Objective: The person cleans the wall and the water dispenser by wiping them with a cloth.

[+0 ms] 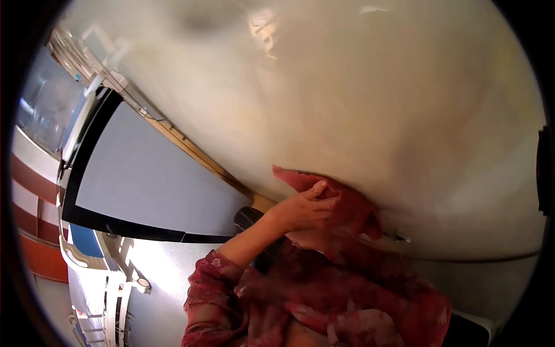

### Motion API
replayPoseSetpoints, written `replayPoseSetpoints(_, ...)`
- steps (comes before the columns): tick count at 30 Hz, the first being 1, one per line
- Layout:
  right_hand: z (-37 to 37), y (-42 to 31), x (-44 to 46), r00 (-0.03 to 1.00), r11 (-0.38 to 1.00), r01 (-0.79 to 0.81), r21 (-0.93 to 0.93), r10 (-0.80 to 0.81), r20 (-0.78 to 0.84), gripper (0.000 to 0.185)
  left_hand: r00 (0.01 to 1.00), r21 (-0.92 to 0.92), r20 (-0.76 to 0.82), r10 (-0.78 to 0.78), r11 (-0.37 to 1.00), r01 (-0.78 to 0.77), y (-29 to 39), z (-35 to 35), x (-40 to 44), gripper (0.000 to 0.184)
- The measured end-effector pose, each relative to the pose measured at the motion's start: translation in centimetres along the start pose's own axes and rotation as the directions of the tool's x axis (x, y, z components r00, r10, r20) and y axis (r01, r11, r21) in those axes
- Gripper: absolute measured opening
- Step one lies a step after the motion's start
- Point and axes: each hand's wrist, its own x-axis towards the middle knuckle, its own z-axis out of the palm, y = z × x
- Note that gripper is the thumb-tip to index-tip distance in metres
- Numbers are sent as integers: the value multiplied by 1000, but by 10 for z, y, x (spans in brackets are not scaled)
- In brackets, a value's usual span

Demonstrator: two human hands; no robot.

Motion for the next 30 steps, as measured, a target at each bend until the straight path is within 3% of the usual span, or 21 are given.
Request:
replayPoseSetpoints(1,-4,-4,2,999,999,-28,-16,29,26,45,1000,-13,-10,-1,1000,1,-3,-6,5,34)
replayPoseSetpoints(3,-8,-10,8,995,997,-74,-36,76,62,45,970,-31,-135,-201,980,199,-30,-34,17,39)
replayPoseSetpoints(4,-8,-13,11,993,995,-92,-46,95,73,45,902,-184,-153,-403,909,374,-41,-45,21,47)
replayPoseSetpoints(6,-14,-19,16,985,990,-133,-56,138,105,45,609,-452,-414,-676,734,507,-58,-53,34,47)
replayPoseSetpoints(7,-15,-22,21,980,986,-152,-67,159,123,45,505,-502,-467,-726,688,525,-66,-56,44,44)
replayPoseSetpoints(8,-16,-23,22,974,983,-168,-79,178,137,45,482,-489,-503,-717,697,525,-70,-62,60,41)
replayPoseSetpoints(10,-19,-27,24,961,974,-205,-102,220,170,45,525,-434,-547,-652,757,488,-68,-68,92,35)
replayPoseSetpoints(15,-23,-37,33,916,948,-273,-163,308,255,44,769,-181,-552,-322,947,266,-21,-62,131,25)
replayPoseSetpoints(18,-27,-44,31,899,938,-300,-172,338,278,44,834,-268,-511,-206,961,73,24,-35,140,22)
replayPoseSetpoints(19,-29,-45,33,896,937,-301,-177,342,283,44,834,-277,-507,-217,958,81,47,-15,139,22)
replayPoseSetpoints(21,-19,-29,39,886,942,-271,-199,325,332,42,906,-384,-390,-165,923,3,92,17,137,21)
replayPoseSetpoints(24,-24,-31,48,858,942,-252,-219,323,400,32,940,-283,-325,-105,959,9,99,30,116,20)
replayPoseSetpoints(26,-22,-34,46,835,937,-273,-220,344,429,28,929,-316,-329,-171,947,62,98,30,106,20)
replayPoseSetpoints(28,-13,-23,45,884,939,-189,-287,290,366,38,915,-334,-332,-231,936,115,96,34,93,20)
replayPoseSetpoints(30,0,-11,45,876,939,-253,-233,324,356,37,881,-514,-230,-415,820,252,98,39,74,19)
